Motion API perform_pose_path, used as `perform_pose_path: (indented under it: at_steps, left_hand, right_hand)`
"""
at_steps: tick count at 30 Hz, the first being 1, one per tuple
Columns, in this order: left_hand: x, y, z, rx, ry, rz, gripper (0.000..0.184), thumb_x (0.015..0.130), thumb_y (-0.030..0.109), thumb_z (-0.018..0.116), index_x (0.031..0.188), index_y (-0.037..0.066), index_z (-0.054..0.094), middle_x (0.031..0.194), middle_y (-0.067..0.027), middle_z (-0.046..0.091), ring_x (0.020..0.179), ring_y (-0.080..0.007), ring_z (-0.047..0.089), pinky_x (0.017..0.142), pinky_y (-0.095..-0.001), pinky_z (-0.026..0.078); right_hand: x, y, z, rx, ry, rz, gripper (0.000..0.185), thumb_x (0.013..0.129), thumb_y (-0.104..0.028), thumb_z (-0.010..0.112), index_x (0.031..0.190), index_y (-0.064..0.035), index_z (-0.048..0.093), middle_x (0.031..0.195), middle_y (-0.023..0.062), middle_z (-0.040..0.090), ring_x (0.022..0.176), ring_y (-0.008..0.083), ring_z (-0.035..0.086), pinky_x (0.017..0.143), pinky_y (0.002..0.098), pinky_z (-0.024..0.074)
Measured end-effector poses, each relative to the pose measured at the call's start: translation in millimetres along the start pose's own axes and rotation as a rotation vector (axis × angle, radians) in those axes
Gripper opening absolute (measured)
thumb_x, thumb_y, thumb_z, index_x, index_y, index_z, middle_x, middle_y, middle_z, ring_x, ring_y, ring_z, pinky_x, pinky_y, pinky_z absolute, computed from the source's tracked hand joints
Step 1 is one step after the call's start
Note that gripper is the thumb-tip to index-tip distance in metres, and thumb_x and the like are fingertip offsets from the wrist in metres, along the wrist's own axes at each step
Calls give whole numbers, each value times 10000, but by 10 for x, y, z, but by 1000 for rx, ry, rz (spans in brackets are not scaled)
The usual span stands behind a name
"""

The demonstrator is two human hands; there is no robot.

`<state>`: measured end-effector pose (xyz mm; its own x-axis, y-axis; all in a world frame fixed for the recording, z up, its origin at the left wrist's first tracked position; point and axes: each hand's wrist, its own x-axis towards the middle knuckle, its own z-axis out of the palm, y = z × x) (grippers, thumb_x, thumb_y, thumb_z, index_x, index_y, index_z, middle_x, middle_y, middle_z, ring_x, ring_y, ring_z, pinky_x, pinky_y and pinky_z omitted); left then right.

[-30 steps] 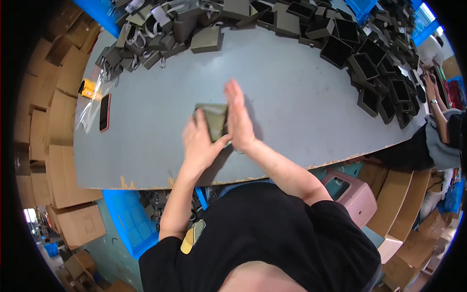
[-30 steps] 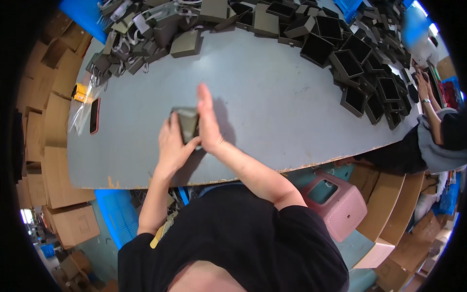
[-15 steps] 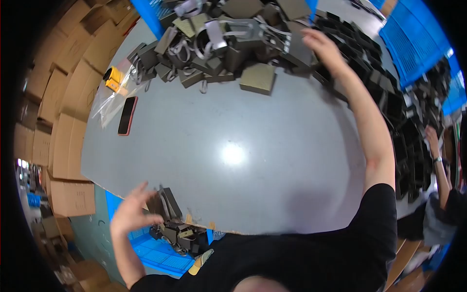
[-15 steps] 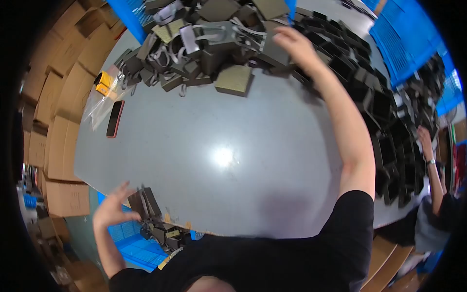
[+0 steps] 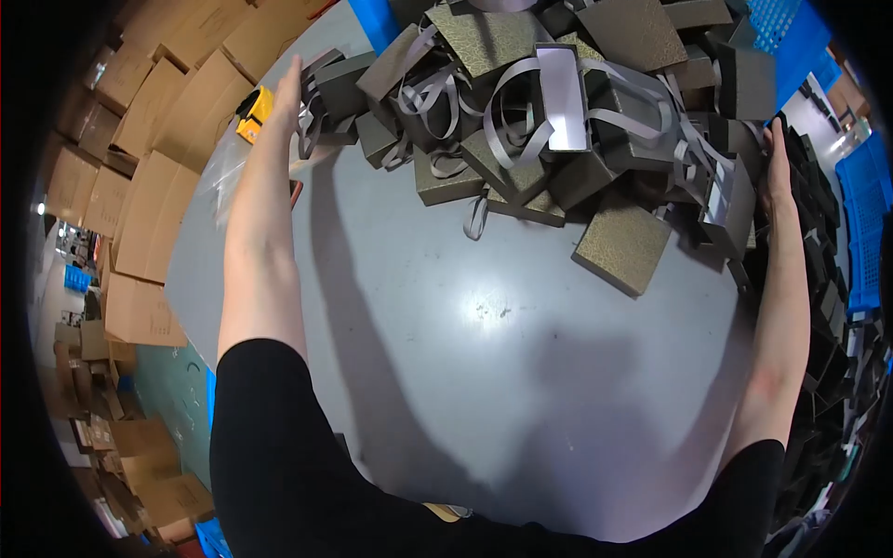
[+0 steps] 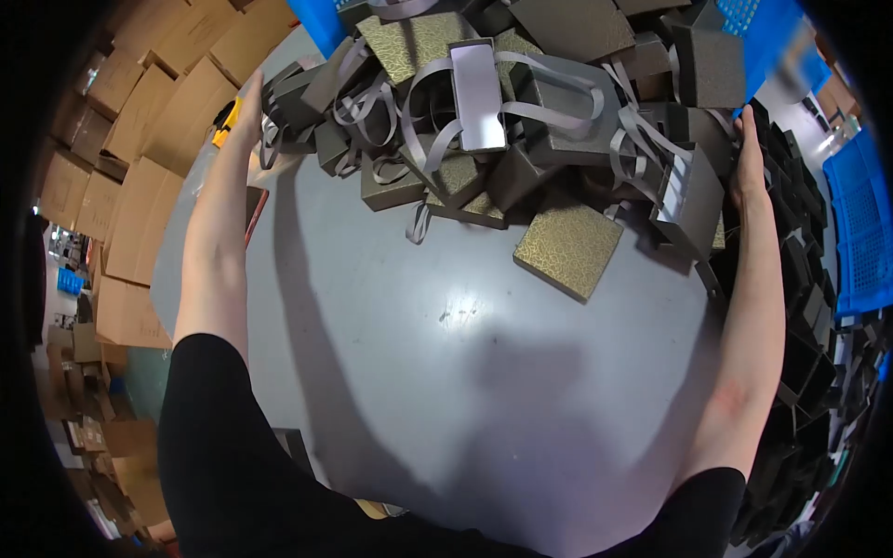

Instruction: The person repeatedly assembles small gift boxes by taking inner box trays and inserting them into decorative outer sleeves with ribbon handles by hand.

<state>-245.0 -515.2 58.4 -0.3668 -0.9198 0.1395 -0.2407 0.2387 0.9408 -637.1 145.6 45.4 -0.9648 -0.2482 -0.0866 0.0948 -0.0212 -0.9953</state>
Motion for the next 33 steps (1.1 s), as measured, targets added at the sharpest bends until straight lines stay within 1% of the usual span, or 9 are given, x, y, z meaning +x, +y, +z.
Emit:
perform_pose_path:
  at_steps: [3, 7, 10, 14, 19, 22, 25, 30, 33]
  left_hand:
    - [-27, -260, -52, -296, -324, -105, 625, 930, 540, 564, 1354, 81, 593, 1310, -110, 630, 1223, -245, 553, 1070, -397, 393]
    - [-978, 224, -34, -104, -425, -172, 489, 906, 528, 615, 1206, 143, 641, 1143, -38, 664, 948, -173, 572, 817, -355, 446]
    - [-1221, 67, -222, -155, -747, -370, 629, 900, 563, 610, 1393, 193, 487, 1376, 59, 505, 1174, -141, 496, 886, -317, 364]
    - [-2316, 245, -82, -286, -715, -311, 608, 903, 571, 601, 1387, 223, 485, 1347, 67, 541, 1153, -124, 508, 849, -318, 376]
    - [-3050, 345, -25, -339, -680, -272, 683, 956, 531, 557, 1487, 130, 406, 1442, -24, 500, 1280, -177, 473, 1017, -363, 374]
    - [-3244, 386, -199, -221, -623, -251, 706, 978, 512, 551, 1511, 83, 376, 1470, -72, 474, 1343, -213, 433, 1106, -393, 336]
    - [-3718, 726, -434, 144, -230, 357, 659, 975, 320, 631, 1467, -58, 412, 1537, -212, 398, 1434, -275, 377, 1188, -375, 250]
    - [-5969, 1378, -675, 184, -1071, 1256, 654, 721, 411, 805, 1317, 239, 598, 1470, -111, 489, 1408, -330, 413, 1163, -696, 131]
    - [-6386, 1013, -387, 361, -1068, 1285, 518, 745, 360, 797, 1231, 271, 643, 1401, -76, 531, 1338, -318, 466, 1159, -695, 159]
  right_hand:
    - [-464, 64, 313, -64, 59, -70, 842, 944, -637, 539, 1516, -41, 374, 1490, 105, 474, 1325, 232, 479, 1127, 369, 346]
    - [-856, 171, 471, -219, -111, -170, 709, 969, -530, 569, 1466, -35, 470, 1445, 111, 519, 1295, 189, 501, 1109, 304, 335]
    - [-1133, 270, 428, -485, -168, -203, 631, 974, -462, 596, 1393, 8, 547, 1401, 126, 561, 1308, 193, 500, 1121, 307, 332]
    - [-1744, 463, 543, -382, -302, -160, 629, 941, -383, 671, 1420, -7, 515, 1446, 165, 531, 1352, 221, 479, 1122, 325, 354]
    - [-2505, 534, 684, -688, -474, -495, 578, 910, -364, 707, 1388, -78, 552, 1435, 181, 526, 1371, 328, 474, 1143, 380, 361]
    - [-2656, 461, 512, -486, -505, -441, 481, 940, -232, 684, 1376, -63, 569, 1432, 111, 541, 1314, 214, 504, 1110, 350, 383]
    - [-2976, 127, 97, -440, -352, -479, 295, 956, -116, 646, 1238, -31, 662, 1397, 77, 578, 1208, 154, 572, 1039, 304, 436]
    - [-4098, -58, -1158, -418, -37, -295, 292, 986, -163, 590, 1215, 1, 665, 1348, 117, 608, 1174, 209, 613, 1027, 334, 460]
    - [-4977, 371, -1383, -275, 166, -60, 612, 972, -409, 623, 1443, -46, 478, 1408, 115, 551, 1212, 226, 596, 1036, 364, 457]
